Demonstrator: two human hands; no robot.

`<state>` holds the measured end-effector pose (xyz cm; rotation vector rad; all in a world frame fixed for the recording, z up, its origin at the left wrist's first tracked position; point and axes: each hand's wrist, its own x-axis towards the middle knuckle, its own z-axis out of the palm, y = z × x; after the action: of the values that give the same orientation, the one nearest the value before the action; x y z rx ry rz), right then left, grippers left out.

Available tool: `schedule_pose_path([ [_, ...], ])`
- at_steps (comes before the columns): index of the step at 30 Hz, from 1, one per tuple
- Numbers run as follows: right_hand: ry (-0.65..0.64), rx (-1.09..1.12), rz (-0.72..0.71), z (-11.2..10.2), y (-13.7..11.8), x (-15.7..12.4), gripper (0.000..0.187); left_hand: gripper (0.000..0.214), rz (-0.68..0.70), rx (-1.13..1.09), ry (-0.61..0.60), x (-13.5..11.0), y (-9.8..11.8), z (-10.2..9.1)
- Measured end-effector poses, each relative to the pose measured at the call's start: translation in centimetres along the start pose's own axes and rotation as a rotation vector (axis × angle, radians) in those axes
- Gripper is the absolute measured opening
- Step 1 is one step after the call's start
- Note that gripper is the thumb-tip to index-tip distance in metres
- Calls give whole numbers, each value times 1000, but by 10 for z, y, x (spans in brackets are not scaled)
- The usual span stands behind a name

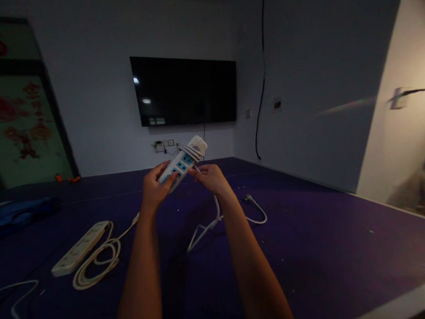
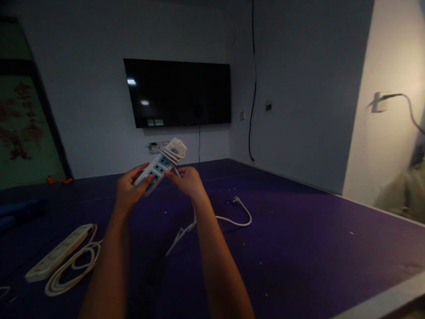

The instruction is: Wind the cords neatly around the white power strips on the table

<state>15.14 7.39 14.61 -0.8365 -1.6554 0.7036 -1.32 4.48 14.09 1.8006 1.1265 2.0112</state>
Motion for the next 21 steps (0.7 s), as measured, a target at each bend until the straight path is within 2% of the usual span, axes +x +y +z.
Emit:
schedule_pose_path([
  [6, 142, -28, -36, 2, 6, 4, 47, 66, 110, 138, -52, 1, -3, 5],
  [11, 183, -42, -33, 1, 8, 7, 52, 58, 205, 313, -75, 1, -5, 8],
  [21, 280, -88, -7, -1, 1, 4, 52, 45, 322, 463, -45, -2, -3, 18],
])
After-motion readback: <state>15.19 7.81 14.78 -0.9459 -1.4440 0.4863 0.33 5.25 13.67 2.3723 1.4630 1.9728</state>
